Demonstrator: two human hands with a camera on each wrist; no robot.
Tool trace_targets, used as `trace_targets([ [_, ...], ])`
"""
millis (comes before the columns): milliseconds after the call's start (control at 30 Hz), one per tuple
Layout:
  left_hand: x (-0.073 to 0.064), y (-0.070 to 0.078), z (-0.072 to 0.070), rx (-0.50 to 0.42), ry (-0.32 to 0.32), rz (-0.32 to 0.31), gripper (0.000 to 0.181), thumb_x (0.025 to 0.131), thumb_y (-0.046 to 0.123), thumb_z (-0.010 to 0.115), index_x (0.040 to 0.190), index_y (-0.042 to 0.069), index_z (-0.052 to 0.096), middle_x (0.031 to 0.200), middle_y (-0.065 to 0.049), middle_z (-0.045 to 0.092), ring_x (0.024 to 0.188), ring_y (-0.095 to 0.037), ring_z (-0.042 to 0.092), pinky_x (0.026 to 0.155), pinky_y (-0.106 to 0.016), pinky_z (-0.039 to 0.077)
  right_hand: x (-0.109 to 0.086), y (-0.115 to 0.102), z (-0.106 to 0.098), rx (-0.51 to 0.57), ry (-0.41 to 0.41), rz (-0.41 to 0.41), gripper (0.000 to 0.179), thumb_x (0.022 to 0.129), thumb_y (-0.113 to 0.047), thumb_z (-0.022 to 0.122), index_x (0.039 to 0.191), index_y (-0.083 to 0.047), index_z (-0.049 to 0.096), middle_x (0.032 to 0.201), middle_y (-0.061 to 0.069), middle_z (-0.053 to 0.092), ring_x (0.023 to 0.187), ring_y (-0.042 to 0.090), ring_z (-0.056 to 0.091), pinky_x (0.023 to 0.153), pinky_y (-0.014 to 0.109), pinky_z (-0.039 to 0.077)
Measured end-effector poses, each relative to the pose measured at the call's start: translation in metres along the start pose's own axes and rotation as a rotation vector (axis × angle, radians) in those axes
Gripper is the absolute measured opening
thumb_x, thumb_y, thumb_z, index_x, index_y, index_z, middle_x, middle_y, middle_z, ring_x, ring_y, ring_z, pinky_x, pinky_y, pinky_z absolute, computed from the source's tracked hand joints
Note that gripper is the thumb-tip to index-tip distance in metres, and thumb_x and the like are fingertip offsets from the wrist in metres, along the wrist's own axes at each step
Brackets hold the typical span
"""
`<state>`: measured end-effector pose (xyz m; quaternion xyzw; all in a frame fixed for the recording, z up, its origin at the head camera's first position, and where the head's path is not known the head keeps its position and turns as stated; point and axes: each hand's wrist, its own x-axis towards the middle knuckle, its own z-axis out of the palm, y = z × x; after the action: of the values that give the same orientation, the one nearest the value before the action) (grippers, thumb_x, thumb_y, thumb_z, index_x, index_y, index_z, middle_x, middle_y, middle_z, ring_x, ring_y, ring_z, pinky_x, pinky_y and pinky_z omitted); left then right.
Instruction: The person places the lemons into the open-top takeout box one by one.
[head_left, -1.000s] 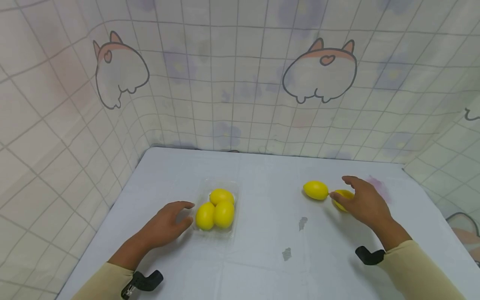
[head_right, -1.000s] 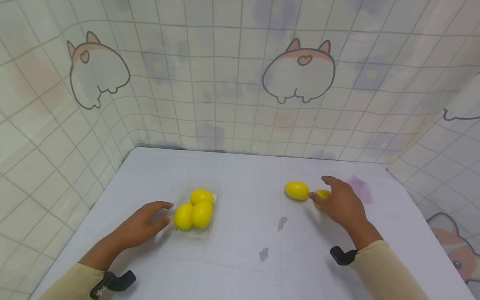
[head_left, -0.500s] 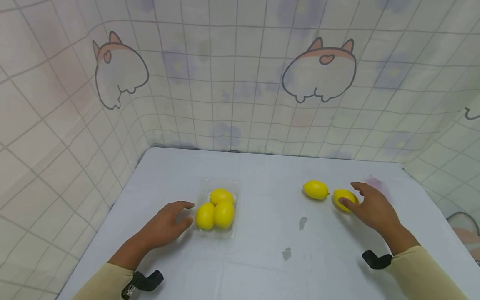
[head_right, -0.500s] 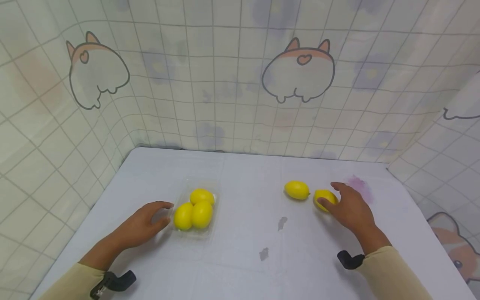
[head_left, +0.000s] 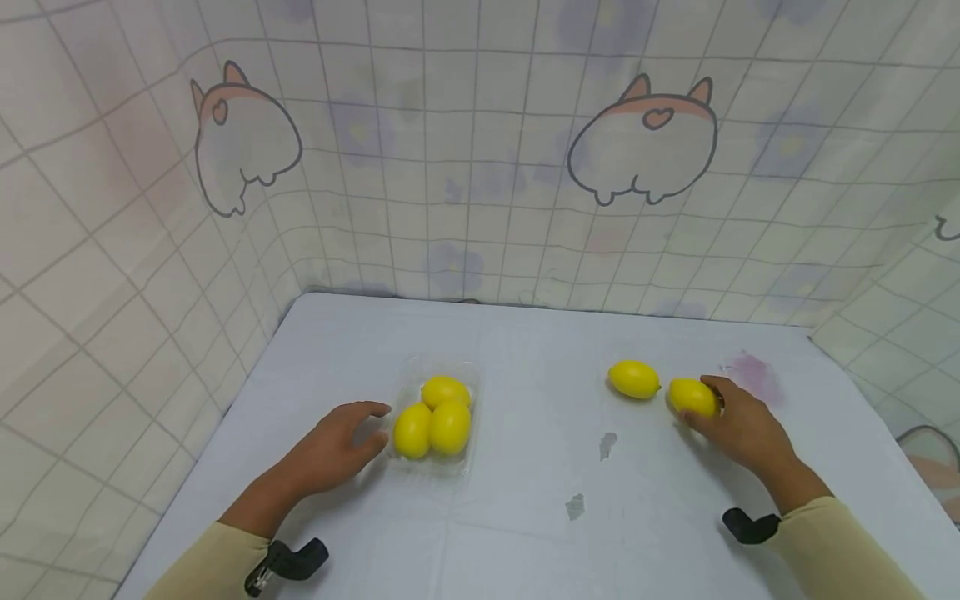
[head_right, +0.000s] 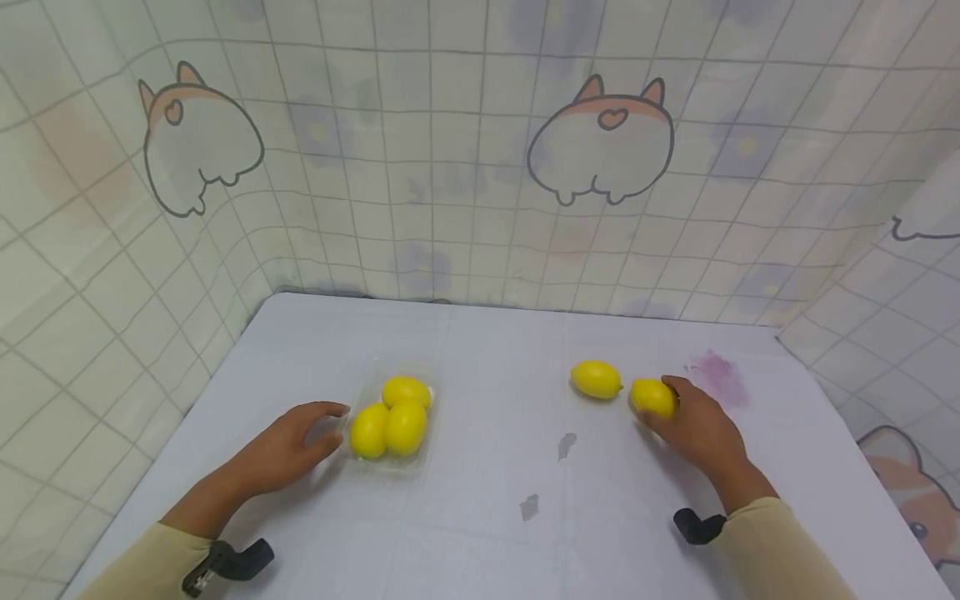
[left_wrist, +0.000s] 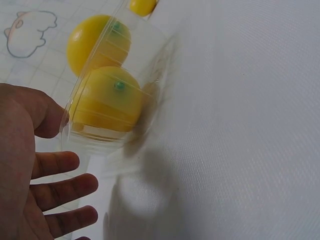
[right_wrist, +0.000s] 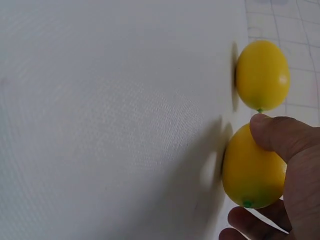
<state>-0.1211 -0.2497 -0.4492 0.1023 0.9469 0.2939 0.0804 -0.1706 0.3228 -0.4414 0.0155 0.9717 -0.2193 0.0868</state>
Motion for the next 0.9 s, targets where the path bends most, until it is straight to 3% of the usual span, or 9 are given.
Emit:
trace_targets([
  [367, -0.001, 0.0, -0.001, -0.004, 0.003, 0.005, 0.046, 0.102, 0.032, 0.061, 0.142, 0.01, 0.057, 0.148, -0.013, 0.053, 0.141, -0.038, 0.043, 0.114, -0.061, 0.034, -0.003, -0.01, -0.005, -0.008, 0.089, -0.068, 0.09, 0.091, -0.055, 0.072, 0.152, 0.002, 0.039, 0.137, 0.033, 0.051, 0.115, 0.049, 0.054, 0.089, 0.067, 0.047],
  [600, -0.001, 0.001, 0.0, -0.007, 0.0, -0.01, 0.046, 0.101, 0.031, 0.061, 0.142, 0.01, 0.057, 0.148, -0.014, 0.052, 0.141, -0.038, 0.042, 0.114, -0.062, 0.034, -0.003, -0.038, -0.011, 0.015, 0.116, -0.118, 0.09, 0.089, -0.06, 0.072, 0.153, -0.004, 0.042, 0.137, 0.027, 0.055, 0.115, 0.045, 0.055, 0.088, 0.064, 0.05],
  [900, 0.0, 0.002, 0.0, 0.003, 0.001, -0.015, 0.047, 0.101, 0.033, 0.062, 0.142, 0.011, 0.057, 0.149, -0.014, 0.052, 0.142, -0.038, 0.042, 0.114, -0.062, 0.034, -0.003, -0.073, -0.017, 0.012, 0.108, -0.177, 0.08, 0.09, -0.051, 0.075, 0.151, -0.008, 0.046, 0.135, 0.021, 0.059, 0.112, 0.041, 0.057, 0.088, 0.061, 0.05],
])
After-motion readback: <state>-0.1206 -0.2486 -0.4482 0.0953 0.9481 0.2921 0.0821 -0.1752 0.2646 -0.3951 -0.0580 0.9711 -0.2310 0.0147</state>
